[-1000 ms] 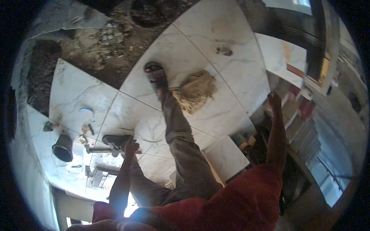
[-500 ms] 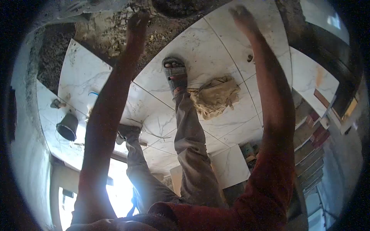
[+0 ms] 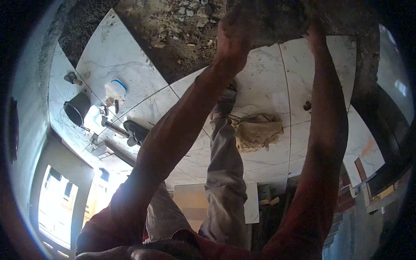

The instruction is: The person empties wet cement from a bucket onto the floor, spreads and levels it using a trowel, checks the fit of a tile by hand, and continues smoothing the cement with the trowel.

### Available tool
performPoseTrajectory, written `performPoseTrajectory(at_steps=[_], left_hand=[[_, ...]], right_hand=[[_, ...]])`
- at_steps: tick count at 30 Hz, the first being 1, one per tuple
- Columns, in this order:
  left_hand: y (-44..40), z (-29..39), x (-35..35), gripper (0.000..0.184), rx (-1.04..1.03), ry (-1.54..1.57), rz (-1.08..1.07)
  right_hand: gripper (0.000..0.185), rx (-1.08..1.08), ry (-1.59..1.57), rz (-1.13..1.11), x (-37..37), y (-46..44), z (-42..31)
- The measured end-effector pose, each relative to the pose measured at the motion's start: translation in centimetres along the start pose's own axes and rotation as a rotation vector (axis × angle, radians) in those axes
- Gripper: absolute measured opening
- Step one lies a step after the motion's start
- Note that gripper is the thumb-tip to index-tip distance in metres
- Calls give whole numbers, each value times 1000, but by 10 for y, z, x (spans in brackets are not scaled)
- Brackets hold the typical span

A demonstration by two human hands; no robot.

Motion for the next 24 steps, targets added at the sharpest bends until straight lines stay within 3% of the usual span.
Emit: performPoseTrajectory(at_steps=[2,5,6,9,10,12,15,16,17,20,22,24], left_hand=[[10,37,14,27,92,-11,-20],[31,76,55,27,233,-133,-24],[37,81,73,27,274,-244,-6],[58,83,138,27,184,-186,7],[63,78,162,29,240,-241,97],[65,83,182,31,288,-298,193],[57,96,189,47,252,-414,229],[54,96,195,51,248,-594,238],[49,100,200,56,234,-776,243],[46,98,222,56,380,-769,316],[44,120,215,52,364,-855,278],[47,129,215,48,362,-953,248]], right_hand=[[67,35,-134,79,1,3,4],[57,175,-121,109,-59,61,-31],[55,243,-21,106,-82,80,-36],[48,547,823,9,-189,128,-26],[48,376,526,-111,-237,145,-33],[47,532,690,123,-279,159,-34],[52,630,755,92,-320,176,-39],[52,621,759,77,-326,179,-36],[51,587,752,-5,-336,175,-34],[49,588,714,-118,-361,176,-44],[47,603,688,-149,-361,173,-41],[43,616,593,-505,-364,167,-25]])
Point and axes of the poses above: each hand's wrist, its own y-axis away from the middle knuckle, its own x-axis out of the back of the hand, z = x × y, the point moved 6 cm from there along -y, towards the middle knuckle, and after that the axes turned 10 degrees about -z, right-handed, at the moved point
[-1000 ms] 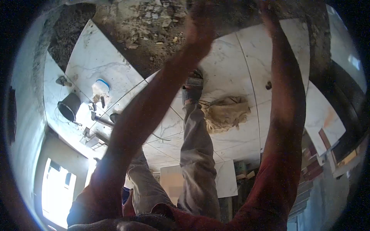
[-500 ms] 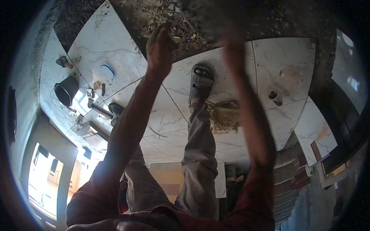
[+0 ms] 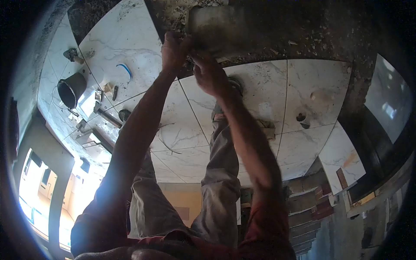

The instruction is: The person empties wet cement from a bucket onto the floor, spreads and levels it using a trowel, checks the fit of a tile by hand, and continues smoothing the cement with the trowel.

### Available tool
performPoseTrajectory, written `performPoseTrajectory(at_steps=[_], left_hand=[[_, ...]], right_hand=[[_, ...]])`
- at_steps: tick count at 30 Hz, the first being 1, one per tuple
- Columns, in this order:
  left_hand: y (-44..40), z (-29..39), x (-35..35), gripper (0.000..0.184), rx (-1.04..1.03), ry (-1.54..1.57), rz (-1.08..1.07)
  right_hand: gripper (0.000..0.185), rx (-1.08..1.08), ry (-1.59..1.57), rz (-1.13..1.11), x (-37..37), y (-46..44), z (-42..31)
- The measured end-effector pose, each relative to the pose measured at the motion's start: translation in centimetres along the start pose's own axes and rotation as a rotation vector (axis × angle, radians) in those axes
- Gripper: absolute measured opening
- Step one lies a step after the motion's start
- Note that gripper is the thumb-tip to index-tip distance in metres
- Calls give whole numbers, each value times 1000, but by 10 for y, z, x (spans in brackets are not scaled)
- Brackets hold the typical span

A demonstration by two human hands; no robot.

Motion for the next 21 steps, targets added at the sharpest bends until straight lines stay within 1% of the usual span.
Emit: performPoseTrajectory(at_steps=[2,4,6,7,8,9,10,12,13,15,16,17,18,19,20,21], left_hand=[[-3,-13,6,39,-42,-101,139],[-10,-35,15,36,-10,-123,165],[-27,-62,20,34,14,-139,185],[-31,-76,23,32,-56,-184,232],[-29,-92,29,31,-118,-234,279],[-30,-106,30,29,-137,-195,221],[-30,-103,27,29,-147,-181,220],[-23,-108,24,29,49,12,136],[-18,-106,21,27,15,35,148],[-9,-86,5,24,-92,126,135],[-4,-66,-9,24,-78,155,61],[-2,-50,-25,25,-190,158,80],[2,-26,-40,27,-63,195,33],[10,0,-52,26,-230,206,109],[18,19,-68,25,-314,367,39],[31,47,-71,25,-396,482,44]], right_hand=[[38,-326,-163,-221,22,11,14],[34,-288,-162,329,70,25,47],[50,-499,-100,608,108,20,86],[50,-506,-97,596,105,10,105],[54,-505,-415,479,82,-4,135],[56,-492,-561,426,70,-14,152],[58,-489,-705,374,58,-23,168],[64,-569,-962,481,39,-37,181],[64,-583,-957,466,41,-26,177],[65,-484,-992,542,80,-15,157],[60,-524,-856,629,116,-2,116],[53,-584,-970,612,142,14,95],[51,-559,-943,706,172,37,91],[48,-450,-934,701,207,60,86],[49,-308,-13,640,257,95,55],[51,-211,227,621,272,116,26]])
Point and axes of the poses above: each hand's wrist, its own y-axis away from the middle knuckle, its own x-axis out of the back of the hand, z = x × y, the point moved 6 cm from there along -y, towards the middle knuckle, and after that the axes turned 10 degrees about -z, right-handed, at the moved point
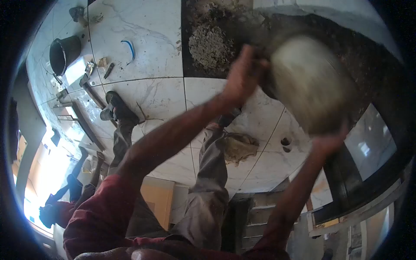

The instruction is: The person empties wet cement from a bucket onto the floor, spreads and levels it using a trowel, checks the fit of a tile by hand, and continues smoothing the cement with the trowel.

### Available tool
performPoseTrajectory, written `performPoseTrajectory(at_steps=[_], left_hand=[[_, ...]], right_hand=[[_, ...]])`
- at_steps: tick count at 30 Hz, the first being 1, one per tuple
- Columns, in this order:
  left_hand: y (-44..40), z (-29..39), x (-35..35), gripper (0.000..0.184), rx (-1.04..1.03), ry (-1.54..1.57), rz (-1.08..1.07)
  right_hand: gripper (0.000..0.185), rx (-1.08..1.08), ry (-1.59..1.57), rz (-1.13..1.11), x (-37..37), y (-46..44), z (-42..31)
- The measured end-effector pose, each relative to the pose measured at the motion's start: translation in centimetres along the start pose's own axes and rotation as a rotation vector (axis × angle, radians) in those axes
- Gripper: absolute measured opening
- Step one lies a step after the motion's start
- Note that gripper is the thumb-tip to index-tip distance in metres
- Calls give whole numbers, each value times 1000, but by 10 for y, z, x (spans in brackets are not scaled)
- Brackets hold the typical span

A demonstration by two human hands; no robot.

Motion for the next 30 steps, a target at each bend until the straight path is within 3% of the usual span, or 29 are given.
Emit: performPoseTrajectory(at_steps=[2,4,5,6,9,10,11,12,14,16,18,19,20,21,23,24,26,28,30], left_hand=[[1,53,-12,24,-124,82,-22],[4,56,-19,24,-152,63,-55],[3,46,-18,23,-115,92,-57],[-4,37,-17,22,-92,117,-56],[-24,-106,-13,24,343,-33,-28],[-18,-144,-15,25,505,-190,13],[-21,-143,-18,25,491,-195,25],[-17,-131,-20,21,383,-98,53],[12,-108,-19,26,295,-26,108],[43,-50,-32,32,-88,-426,132],[79,2,-32,32,-64,-399,-52],[97,28,-25,28,165,-164,-232],[104,57,3,28,236,-73,-258],[115,81,32,28,303,25,-284],[142,122,105,24,128,-98,-80],[158,133,140,22,163,-90,-68],[189,159,206,20,202,-106,-14],[221,180,259,17,315,67,52],[245,201,303,17,366,-18,133]], right_hand=[[55,308,428,138,60,30,-40],[55,306,413,196,76,40,-33],[55,310,720,168,64,41,-23],[56,259,738,136,40,35,-11],[60,-620,-536,152,-90,10,49],[61,-784,-678,176,-131,2,52],[62,-893,-758,195,-158,-6,53],[63,-951,-797,192,-170,-12,56],[58,-786,-1092,-174,-159,-13,101],[61,-766,-1283,-104,-133,12,109],[67,-737,-1262,-34,-117,47,62],[68,-750,-1317,-52,-115,67,38],[69,-759,-1368,-65,-118,83,12],[66,-828,-1199,6,-126,105,-20],[64,-925,-1176,-32,-142,143,-40],[67,-974,-1316,-151,-160,169,-31],[66,-1005,-1324,-247,-199,194,-64],[64,-1063,-1308,-369,-244,223,-110],[63,-1111,-1294,-504,-294,249,-154]])
Point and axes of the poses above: each hand's wrist, its own y-axis away from the middle knuckle, its own x-axis out of the back of the hand, z = x × y, the point moved 6 cm from there along -y, towards the middle knuckle, and after that the axes turned 10 degrees about -z, right-handed, at the moved point
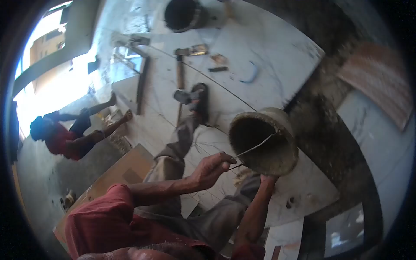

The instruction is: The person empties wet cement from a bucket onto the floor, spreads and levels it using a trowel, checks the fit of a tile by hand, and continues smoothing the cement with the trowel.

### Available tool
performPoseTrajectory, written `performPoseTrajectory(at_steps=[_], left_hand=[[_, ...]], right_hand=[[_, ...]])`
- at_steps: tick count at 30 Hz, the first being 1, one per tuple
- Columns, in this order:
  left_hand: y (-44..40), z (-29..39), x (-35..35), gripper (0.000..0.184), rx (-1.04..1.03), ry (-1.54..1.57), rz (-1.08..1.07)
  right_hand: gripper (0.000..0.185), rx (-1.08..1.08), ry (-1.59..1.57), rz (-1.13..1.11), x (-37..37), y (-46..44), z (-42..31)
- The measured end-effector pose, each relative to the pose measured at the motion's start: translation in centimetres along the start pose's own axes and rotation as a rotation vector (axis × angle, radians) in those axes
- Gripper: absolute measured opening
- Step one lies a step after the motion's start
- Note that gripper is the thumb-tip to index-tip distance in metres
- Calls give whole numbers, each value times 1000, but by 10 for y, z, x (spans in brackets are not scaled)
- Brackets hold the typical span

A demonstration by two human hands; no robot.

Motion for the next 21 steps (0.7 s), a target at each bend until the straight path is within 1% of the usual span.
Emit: performPoseTrajectory(at_steps=[1,2,3,4,5,8,9,10,11,12,13,15,16,17,18,19,20,21], left_hand=[[13,1,22,17,58,-44,48],[25,-4,45,17,73,-65,123],[38,-14,72,18,244,-43,195],[54,-23,104,18,237,-45,326],[70,-44,139,17,229,-44,456],[126,-95,264,17,243,-207,811],[146,-116,302,16,282,-344,872],[168,-145,365,18,336,-299,954],[180,-168,395,22,385,-328,991],[194,-201,426,25,404,-374,1027],[207,-240,453,29,424,-421,1052],[236,-316,494,32,452,-595,1153],[250,-360,518,29,462,-721,1083],[269,-417,542,27,448,-642,982],[284,-470,564,26,438,-559,883],[276,-454,558,27,307,-501,854],[276,-457,562,30,307,-287,905],[272,-435,550,33,532,-332,838]], right_hand=[[63,-28,10,-24,-15,-3,19],[58,-110,146,89,-20,-4,30],[54,-179,283,205,-24,-5,38],[43,-185,410,289,-28,0,40],[43,-186,432,279,-36,6,43],[32,-139,1114,-130,-79,20,42],[32,-129,1139,-135,-87,21,39],[29,-195,1301,-84,-103,20,35],[28,-272,1435,-13,-101,23,30],[28,-194,1495,-49,-116,19,29],[28,-175,1505,-23,-119,13,29],[30,-243,1618,-30,-101,-6,38],[30,-143,1773,-75,-107,-14,47],[32,-110,1642,-149,-120,-15,65],[36,63,1676,-284,-133,-16,79],[36,-106,1400,-222,-136,-13,95],[38,-182,1532,-167,-140,-14,108],[42,-140,1652,-167,-180,-3,117]])
Point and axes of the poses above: each hand's wrist, its own y-axis away from the middle knuckle, its own x-axis out of the back of the hand, z = x × y, the point moved 6 cm from there along -y, towards the middle knuckle, and after that the axes turned 10 degrees about -z, right-handed, at the moved point
